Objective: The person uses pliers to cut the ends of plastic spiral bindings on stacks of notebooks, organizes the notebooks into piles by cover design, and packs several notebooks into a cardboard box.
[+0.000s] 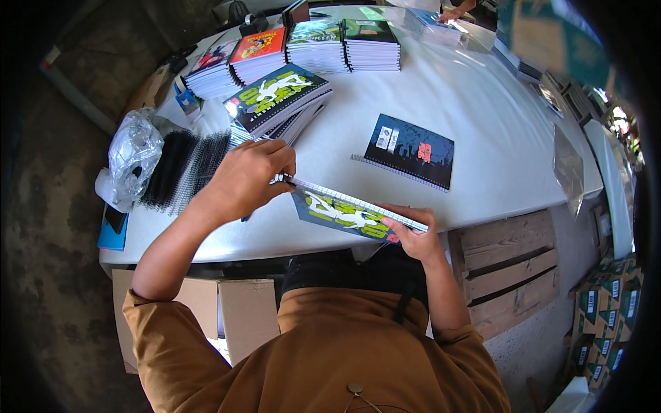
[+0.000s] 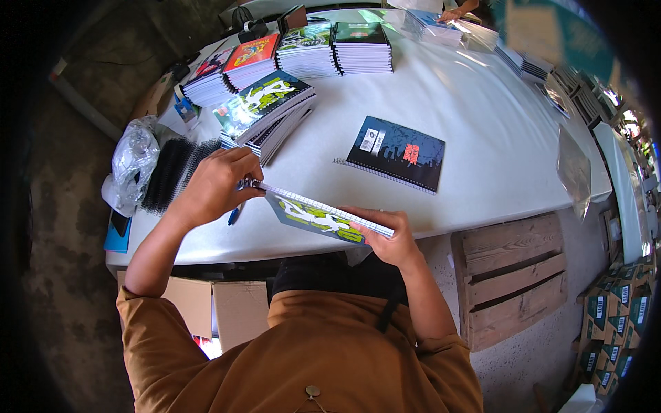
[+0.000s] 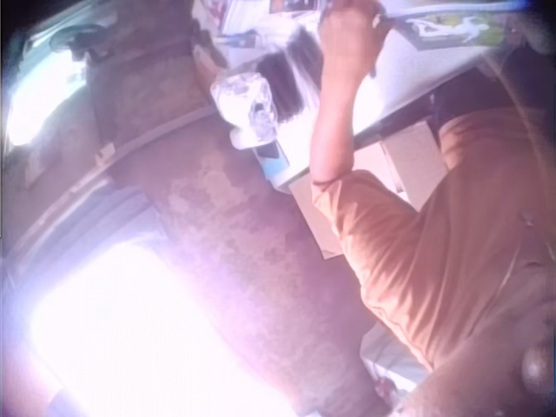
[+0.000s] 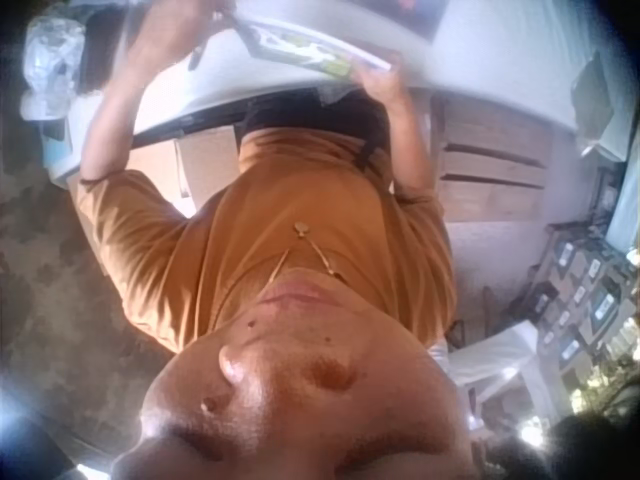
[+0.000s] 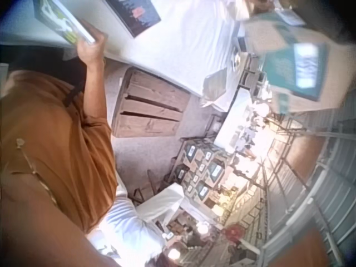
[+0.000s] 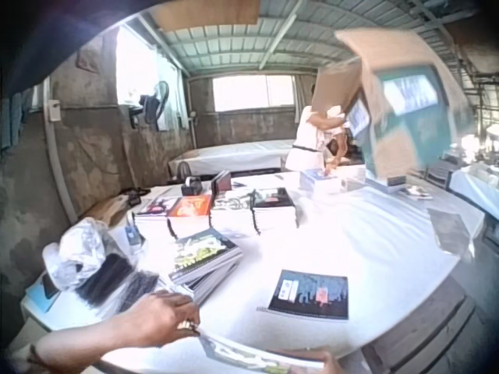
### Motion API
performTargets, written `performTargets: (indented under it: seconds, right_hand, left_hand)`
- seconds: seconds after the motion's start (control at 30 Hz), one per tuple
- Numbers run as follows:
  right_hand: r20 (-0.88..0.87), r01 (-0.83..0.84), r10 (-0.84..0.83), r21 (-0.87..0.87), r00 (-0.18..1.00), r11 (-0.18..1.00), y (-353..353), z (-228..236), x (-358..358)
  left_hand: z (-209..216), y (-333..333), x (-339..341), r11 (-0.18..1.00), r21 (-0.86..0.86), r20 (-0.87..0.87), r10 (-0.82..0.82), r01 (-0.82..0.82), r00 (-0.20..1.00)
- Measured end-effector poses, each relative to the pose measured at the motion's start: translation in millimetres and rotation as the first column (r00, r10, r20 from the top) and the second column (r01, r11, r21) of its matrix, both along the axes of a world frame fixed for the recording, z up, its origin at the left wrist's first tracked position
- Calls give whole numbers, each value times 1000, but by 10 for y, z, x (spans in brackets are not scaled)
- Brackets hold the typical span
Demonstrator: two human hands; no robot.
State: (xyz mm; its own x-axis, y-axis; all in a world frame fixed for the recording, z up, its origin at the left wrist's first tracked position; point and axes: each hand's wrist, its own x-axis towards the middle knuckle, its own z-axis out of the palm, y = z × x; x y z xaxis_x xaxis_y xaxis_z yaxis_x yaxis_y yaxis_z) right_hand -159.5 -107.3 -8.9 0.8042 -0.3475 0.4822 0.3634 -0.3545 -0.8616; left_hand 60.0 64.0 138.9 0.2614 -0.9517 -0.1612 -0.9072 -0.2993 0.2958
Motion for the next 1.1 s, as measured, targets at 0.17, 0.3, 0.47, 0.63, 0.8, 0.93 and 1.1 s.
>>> performTargets:
  seconds: [0.17, 0.3, 0.47, 0.63, 0.8, 0.93, 1.1]
  right_hand:
    - [41, 28, -28, -3, 999, 1000, 18, -38, 27]
    - [23, 42, -40, -82, 999, 996, 16, -95, 27]
    - [51, 92, -86, -140, 995, 986, 40, -136, 11]
    - [133, 145, -121, -190, 984, 971, 119, -57, 75]
    - [176, 175, -135, -242, 975, 954, 140, -105, 38]
    - [207, 193, -141, -258, 968, 947, 304, -57, 114]
    - [221, 249, -188, -295, 957, 922, 276, -102, 46]
  left_hand:
    - [-152, 116, 106, 914, -221, 311, -266, 341, 913]
    - [-113, 28, -18, 929, -280, 393, -119, 242, 912]
    - [-116, 21, 27, 986, -15, 376, -150, 168, 914]
    - [-1148, 57, 52, 751, -642, 504, 260, 156, 823]
    - [-1322, 156, 84, 558, -678, 713, 339, 479, 614]
    - [-2196, 28, 491, 438, -898, 239, 395, 47, 887]
    - [-1432, 139, 145, 372, -816, 573, 409, 444, 710]
